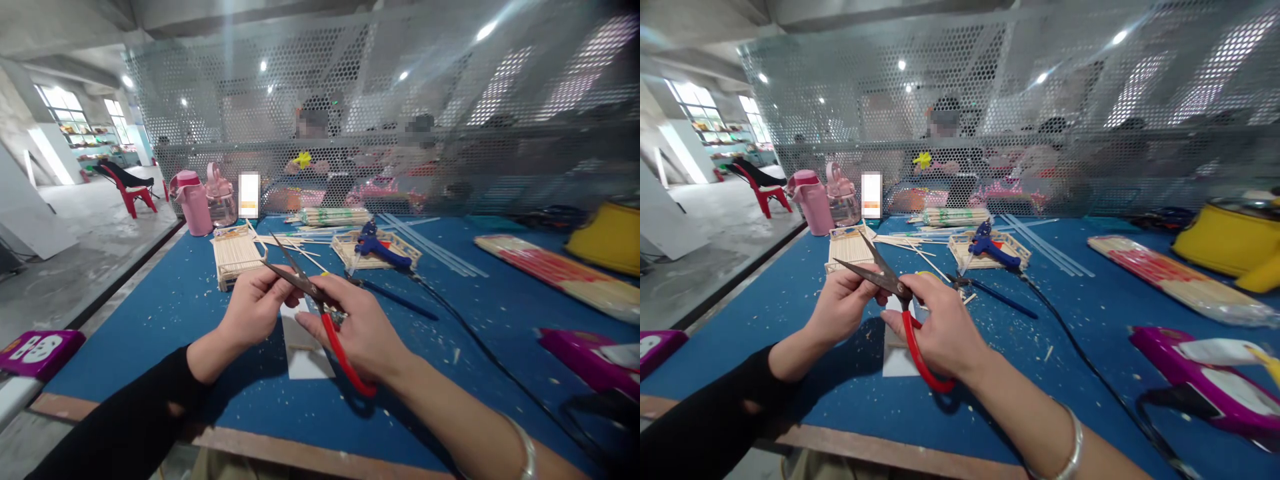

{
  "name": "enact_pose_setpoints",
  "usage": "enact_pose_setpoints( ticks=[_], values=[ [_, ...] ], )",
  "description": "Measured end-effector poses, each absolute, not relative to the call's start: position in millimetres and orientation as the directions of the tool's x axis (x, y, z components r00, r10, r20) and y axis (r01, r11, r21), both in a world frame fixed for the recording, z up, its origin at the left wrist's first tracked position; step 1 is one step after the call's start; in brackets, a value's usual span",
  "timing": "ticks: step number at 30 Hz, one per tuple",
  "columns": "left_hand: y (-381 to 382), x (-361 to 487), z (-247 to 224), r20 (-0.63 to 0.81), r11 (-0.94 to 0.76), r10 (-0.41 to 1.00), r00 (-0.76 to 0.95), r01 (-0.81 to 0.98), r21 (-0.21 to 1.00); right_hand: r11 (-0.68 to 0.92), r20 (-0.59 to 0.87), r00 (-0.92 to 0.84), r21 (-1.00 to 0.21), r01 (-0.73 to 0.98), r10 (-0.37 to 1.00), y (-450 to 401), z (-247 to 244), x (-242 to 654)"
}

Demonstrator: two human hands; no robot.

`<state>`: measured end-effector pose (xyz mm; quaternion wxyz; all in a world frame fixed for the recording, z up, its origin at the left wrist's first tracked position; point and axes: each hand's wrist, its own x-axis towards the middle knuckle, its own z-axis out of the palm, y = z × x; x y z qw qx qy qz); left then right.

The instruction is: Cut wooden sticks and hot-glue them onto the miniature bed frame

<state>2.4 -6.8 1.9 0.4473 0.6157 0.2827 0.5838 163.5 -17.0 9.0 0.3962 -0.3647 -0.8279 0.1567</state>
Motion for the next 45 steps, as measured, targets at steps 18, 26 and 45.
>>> enact_pose_setpoints(
  ticks=[18, 26, 45],
  values=[
    [-5.2, 3.8, 0.2, 0.387, -0.343, 0.910, 0.148, -0.252, 0.905, 0.671, 0.577, -0.363, -0.516, 0.533, 0.732, -11.2, 0.8, 165.6],
    [-2.7, 6.0, -0.3, 0.370, -0.309, 0.915, 0.163, -0.308, 0.900, 0.582, 0.433, -0.396, -0.679, 0.447, 0.810, -9.9, 8.6, 163.6],
    [4.1, -3.4, -3.8, 0.417, -0.291, 0.821, 0.389, -0.343, 0.893, 0.690, 0.483, -0.492, -0.503, 0.521, 0.724, -11.8, 14.7, 173.1]
  ],
)
